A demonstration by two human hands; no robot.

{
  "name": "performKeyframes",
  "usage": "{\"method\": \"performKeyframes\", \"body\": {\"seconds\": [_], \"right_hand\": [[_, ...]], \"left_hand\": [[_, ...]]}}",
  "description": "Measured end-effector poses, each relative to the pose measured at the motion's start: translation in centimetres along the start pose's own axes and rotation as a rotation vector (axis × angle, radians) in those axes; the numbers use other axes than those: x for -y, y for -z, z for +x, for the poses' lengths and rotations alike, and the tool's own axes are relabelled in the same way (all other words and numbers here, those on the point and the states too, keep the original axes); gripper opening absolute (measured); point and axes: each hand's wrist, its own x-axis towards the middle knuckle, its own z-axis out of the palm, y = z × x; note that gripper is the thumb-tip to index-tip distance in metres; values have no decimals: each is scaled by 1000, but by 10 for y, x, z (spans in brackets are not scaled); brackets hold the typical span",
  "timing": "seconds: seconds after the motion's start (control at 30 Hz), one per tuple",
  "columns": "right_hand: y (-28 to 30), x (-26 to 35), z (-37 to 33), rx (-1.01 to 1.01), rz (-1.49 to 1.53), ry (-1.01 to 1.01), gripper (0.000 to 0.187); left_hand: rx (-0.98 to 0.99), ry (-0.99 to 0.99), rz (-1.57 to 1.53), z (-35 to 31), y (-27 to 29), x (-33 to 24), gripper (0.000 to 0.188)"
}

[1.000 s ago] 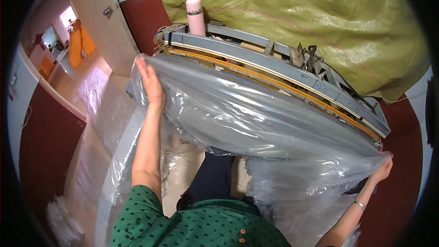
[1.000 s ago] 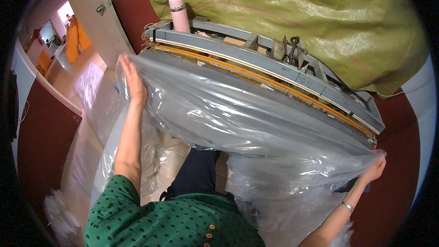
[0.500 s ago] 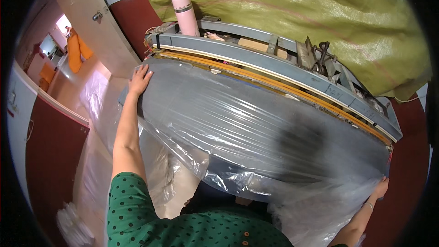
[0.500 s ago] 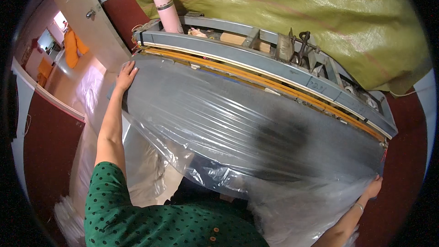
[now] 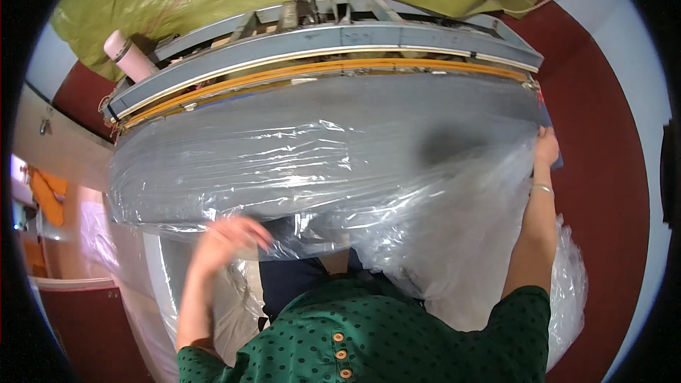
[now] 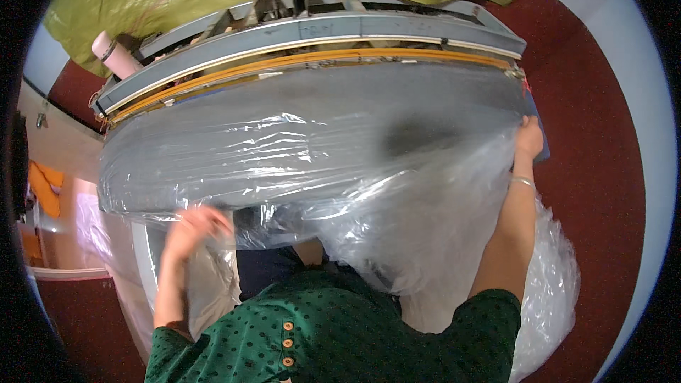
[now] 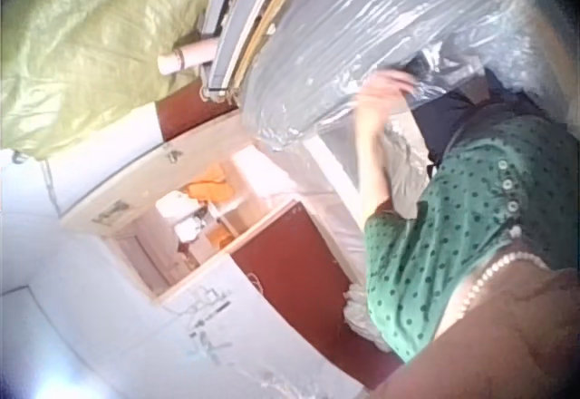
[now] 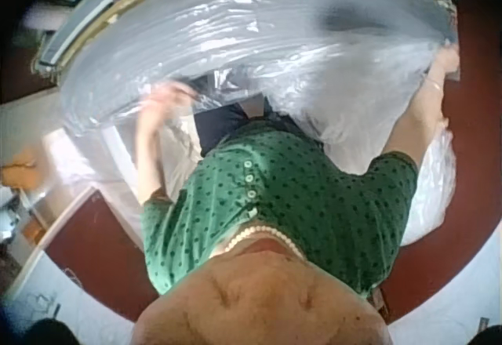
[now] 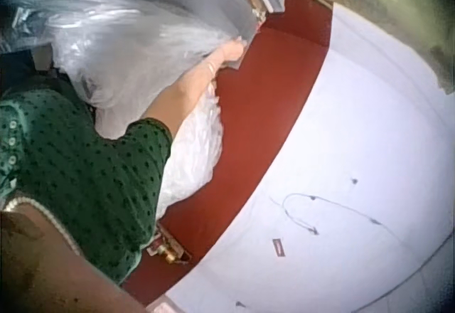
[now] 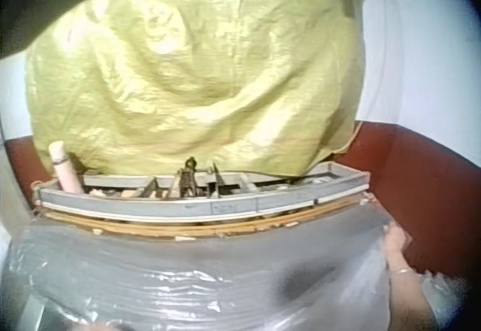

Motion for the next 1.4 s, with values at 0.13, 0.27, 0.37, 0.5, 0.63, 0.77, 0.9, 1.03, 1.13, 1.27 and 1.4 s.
{"method": "performKeyframes", "body": {"seconds": [0.13,0.27,0.37,0.5,0.63,0.77,0.9,1.03,1.13,1.27,1.4], "right_hand": [[6,4,-3,-1,0,-11,28],[17,3,-5,-6,44,-15,28],[13,-3,-5,2,45,-31,28],[11,-4,-6,11,44,-38,29],[17,-1,-9,13,47,4,29],[13,-9,-7,5,58,-21,29],[19,1,-9,32,58,-10,30],[14,0,-6,10,66,-8,30],[11,-4,-5,3,62,-5,29],[8,0,-6,-1,64,27,28],[5,-7,-5,11,61,34,29]], "left_hand": [[229,159,235,20,-101,68,28],[-127,53,557,66,-147,151,31],[-47,43,391,76,-151,115,28],[220,-47,-162,31,-139,31,12],[209,-81,-259,-11,-99,-38,15],[78,199,-120,-21,-81,-73,35],[83,170,725,-23,-64,-6,69],[356,-69,578,-10,-86,69,45],[241,99,180,-14,-95,57,28],[-162,32,-459,-45,-63,-18,23],[-167,103,1064,-56,-44,-95,35]]}}
